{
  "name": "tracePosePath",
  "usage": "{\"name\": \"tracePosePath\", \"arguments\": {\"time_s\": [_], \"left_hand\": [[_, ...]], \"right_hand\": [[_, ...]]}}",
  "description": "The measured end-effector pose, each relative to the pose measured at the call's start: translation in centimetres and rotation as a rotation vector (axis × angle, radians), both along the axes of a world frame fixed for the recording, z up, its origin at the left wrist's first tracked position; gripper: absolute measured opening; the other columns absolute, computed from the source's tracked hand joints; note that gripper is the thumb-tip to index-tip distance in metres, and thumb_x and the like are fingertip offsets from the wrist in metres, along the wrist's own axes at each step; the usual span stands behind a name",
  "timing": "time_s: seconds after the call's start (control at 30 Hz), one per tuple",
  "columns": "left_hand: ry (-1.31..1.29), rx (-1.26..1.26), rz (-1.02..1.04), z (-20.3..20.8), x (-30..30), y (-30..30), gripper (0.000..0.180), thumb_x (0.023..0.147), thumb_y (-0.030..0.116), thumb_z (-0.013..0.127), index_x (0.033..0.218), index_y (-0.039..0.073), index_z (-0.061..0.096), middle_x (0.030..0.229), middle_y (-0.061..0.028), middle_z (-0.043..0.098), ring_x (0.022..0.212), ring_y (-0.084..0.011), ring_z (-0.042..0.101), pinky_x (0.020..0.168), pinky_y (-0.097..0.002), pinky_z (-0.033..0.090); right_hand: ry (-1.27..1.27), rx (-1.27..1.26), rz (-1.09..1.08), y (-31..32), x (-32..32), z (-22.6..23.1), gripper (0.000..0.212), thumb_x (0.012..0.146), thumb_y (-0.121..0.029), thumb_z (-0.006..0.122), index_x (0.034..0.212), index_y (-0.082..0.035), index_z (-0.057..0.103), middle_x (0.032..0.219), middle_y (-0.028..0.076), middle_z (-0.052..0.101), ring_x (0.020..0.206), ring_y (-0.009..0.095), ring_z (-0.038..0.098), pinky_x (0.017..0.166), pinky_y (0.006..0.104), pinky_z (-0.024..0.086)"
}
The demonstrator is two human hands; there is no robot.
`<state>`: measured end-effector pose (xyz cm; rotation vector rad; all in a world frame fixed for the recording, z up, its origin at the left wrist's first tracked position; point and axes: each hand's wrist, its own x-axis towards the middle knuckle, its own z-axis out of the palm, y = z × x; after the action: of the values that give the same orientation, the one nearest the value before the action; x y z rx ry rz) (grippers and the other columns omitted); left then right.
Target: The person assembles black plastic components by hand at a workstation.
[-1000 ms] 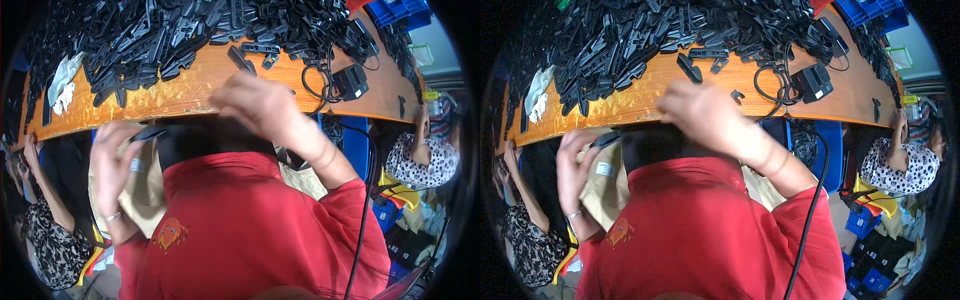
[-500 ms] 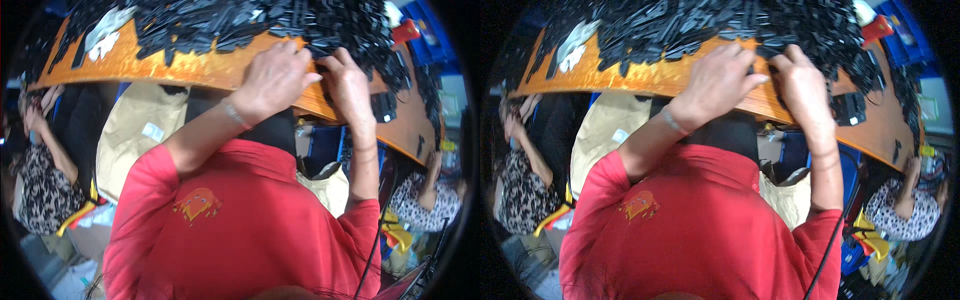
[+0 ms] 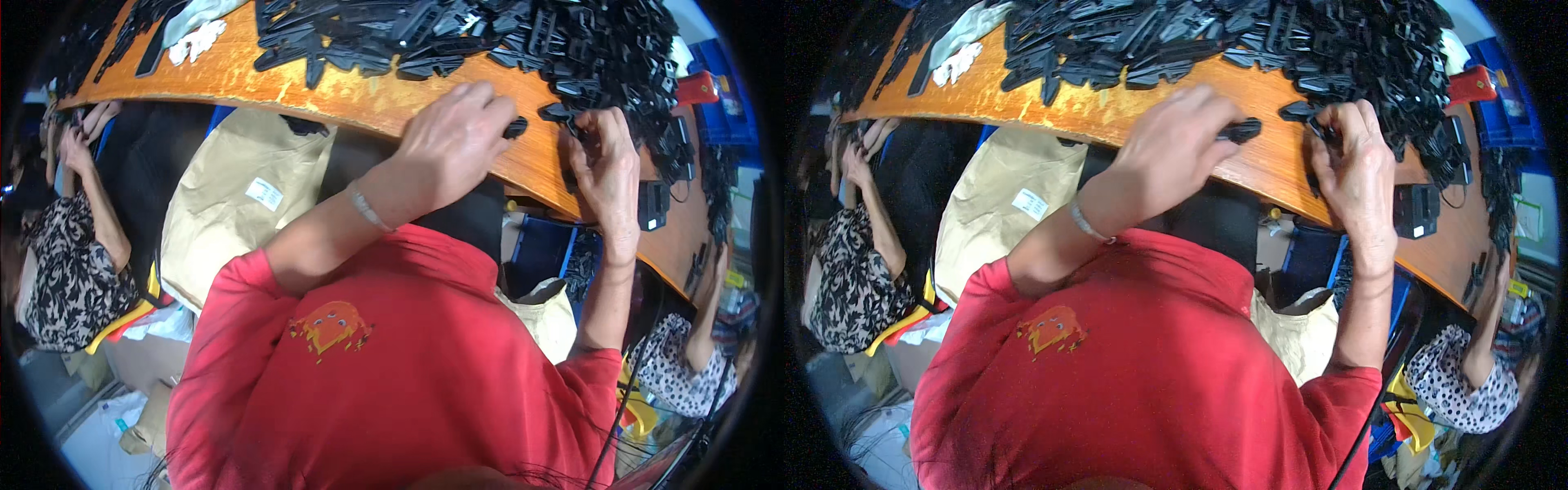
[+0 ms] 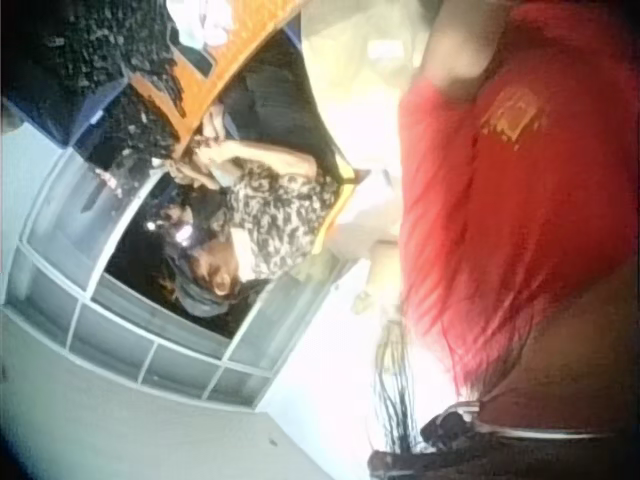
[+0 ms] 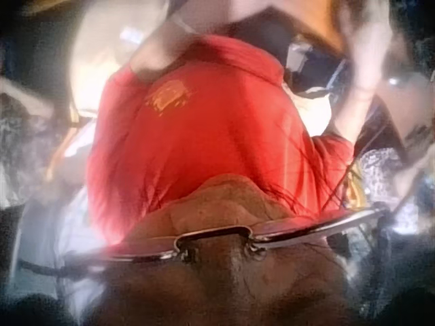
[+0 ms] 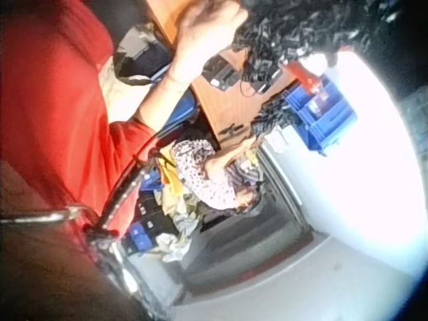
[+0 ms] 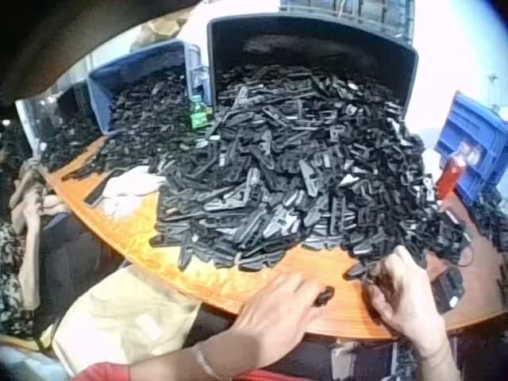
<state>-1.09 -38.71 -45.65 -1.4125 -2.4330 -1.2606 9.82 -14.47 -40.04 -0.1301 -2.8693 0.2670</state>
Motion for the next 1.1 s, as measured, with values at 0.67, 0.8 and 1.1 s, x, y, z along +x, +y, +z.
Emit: {"name": "tracePosePath", "arguments": {"time_s": [0.67,0.8,1.1], "left_hand": [[0.081,0.084,0.084,0.1,-1.7,-1.5,0.021,0.085,0.004,0.087,0.104,0.002,0.079,0.100,-0.0132,0.070,0.098,-0.0347,0.067,0.086,-0.0442,0.053],[0.064,0.073,0.077,-0.3,-2.1,-1.4,0.020,0.087,0.007,0.086,0.105,0.002,0.079,0.100,-0.0131,0.070,0.097,-0.0348,0.067,0.086,-0.0449,0.053],[0.068,0.080,0.073,-0.5,-1.7,-1.0,0.020,0.088,0.008,0.085,0.105,0.002,0.077,0.098,-0.0140,0.068,0.095,-0.0357,0.067,0.084,-0.0452,0.054]], "right_hand": [[0.231,-0.313,0.086,-5.4,-1.3,-0.8,0.028,0.082,-0.008,0.090,0.109,-0.006,0.082,0.105,0.012,0.074,0.097,0.036,0.075,0.080,0.0443,0.060],[0.157,-0.373,0.114,-4.7,-2.0,-2.1,0.030,0.082,-0.008,0.090,0.110,-0.005,0.082,0.103,0.012,0.074,0.091,0.037,0.075,0.079,0.0454,0.060],[0.117,-0.303,0.314,-4.8,-3.6,-1.9,0.029,0.083,0.000,0.086,0.112,-0.001,0.081,0.095,0.012,0.069,0.082,0.034,0.074,0.072,0.0411,0.059]]}}
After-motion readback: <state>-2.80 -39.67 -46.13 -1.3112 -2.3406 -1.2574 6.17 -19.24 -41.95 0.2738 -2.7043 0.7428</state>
